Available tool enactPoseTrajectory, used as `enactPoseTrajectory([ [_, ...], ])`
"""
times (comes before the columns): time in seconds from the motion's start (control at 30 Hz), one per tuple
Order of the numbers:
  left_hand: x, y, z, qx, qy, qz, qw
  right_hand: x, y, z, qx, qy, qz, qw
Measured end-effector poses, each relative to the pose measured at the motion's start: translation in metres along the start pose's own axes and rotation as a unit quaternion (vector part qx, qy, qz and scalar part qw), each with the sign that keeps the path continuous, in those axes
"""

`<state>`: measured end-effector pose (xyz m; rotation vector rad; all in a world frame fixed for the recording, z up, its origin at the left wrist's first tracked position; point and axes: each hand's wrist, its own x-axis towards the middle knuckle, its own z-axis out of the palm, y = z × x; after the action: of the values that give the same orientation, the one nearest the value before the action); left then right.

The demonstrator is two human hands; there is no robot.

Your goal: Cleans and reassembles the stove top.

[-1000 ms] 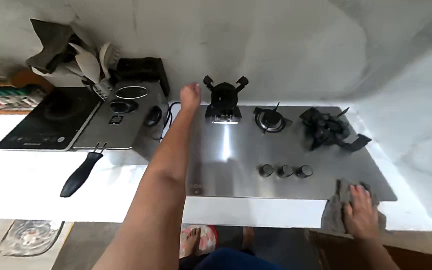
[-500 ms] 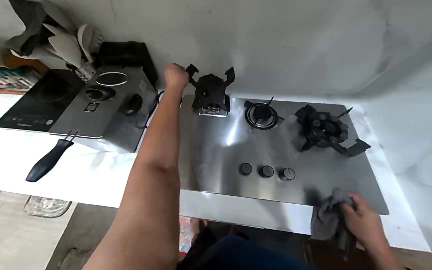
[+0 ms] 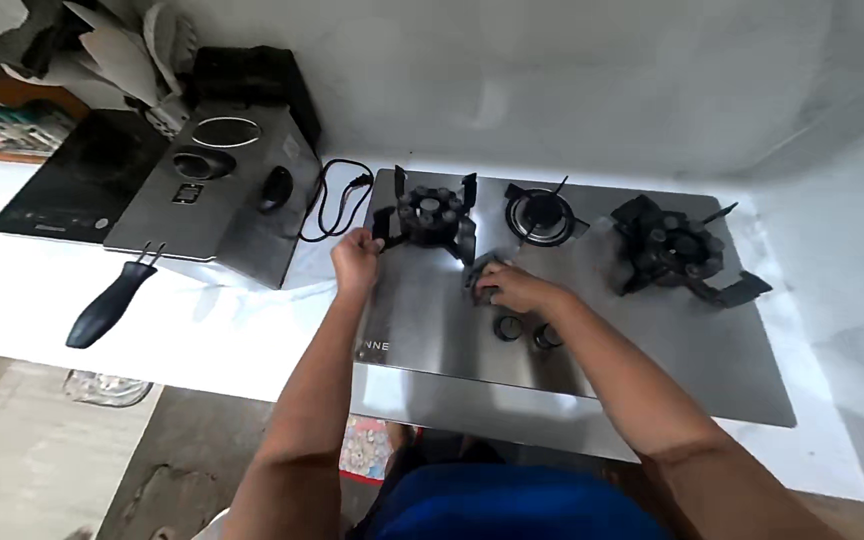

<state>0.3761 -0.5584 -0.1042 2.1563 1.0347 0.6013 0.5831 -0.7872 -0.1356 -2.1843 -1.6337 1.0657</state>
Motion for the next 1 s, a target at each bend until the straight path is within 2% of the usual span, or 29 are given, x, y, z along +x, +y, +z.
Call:
enactPoseTrajectory([
  [0.1,-0.015,-0.028,0.018,0.006,0.005,0.004,1.0,-0.039,0.044,-0.002,0.001,0.009,0.042,0.999],
  [0.2,-0.017,-0.051,0.035,0.002,0.021,0.01,1.0,-0.081,0.085,-0.012,-0.058,-0.002,0.139,0.989],
  [0.27,-0.019,-0.051,0.033,-0.002,0.02,0.015,1.0,-0.086,0.071,-0.035,-0.121,-0.079,0.208,0.967],
  [0.3,-0.019,-0.052,0.029,0.002,0.01,0.029,1.0,-0.083,0.055,-0.054,-0.127,-0.083,0.207,0.966],
  [0.37,-0.018,-0.067,0.021,0.014,-0.014,0.069,0.997,-0.067,0.017,-0.101,-0.1,0.0,0.131,0.986],
  [0.47,-0.022,-0.11,0.005,0.049,0.005,0.07,0.996,-0.012,-0.034,-0.16,-0.083,0.145,-0.011,0.986],
  [0.57,-0.019,-0.129,-0.001,0.105,0.037,0.038,0.993,0.083,-0.08,-0.2,-0.076,0.201,-0.067,0.974],
  [0.67,-0.02,-0.125,0.003,0.143,0.032,0.026,0.989,0.201,-0.103,-0.211,-0.06,0.185,-0.088,0.977],
  [0.73,-0.019,-0.124,0.003,0.153,0.031,0.023,0.988,0.276,-0.111,-0.205,-0.092,0.126,-0.092,0.983],
  [0.8,-0.017,-0.124,0.003,0.159,0.032,0.019,0.987,0.333,-0.122,-0.184,-0.143,0.066,-0.057,0.986],
  [0.9,-0.018,-0.128,0.002,0.165,0.043,0.033,0.985,0.371,-0.114,-0.151,-0.191,0.042,-0.019,0.981],
  [1.0,-0.02,-0.13,0.003,0.153,0.044,0.044,0.986,0.347,-0.054,-0.16,-0.202,0.049,-0.086,0.974],
])
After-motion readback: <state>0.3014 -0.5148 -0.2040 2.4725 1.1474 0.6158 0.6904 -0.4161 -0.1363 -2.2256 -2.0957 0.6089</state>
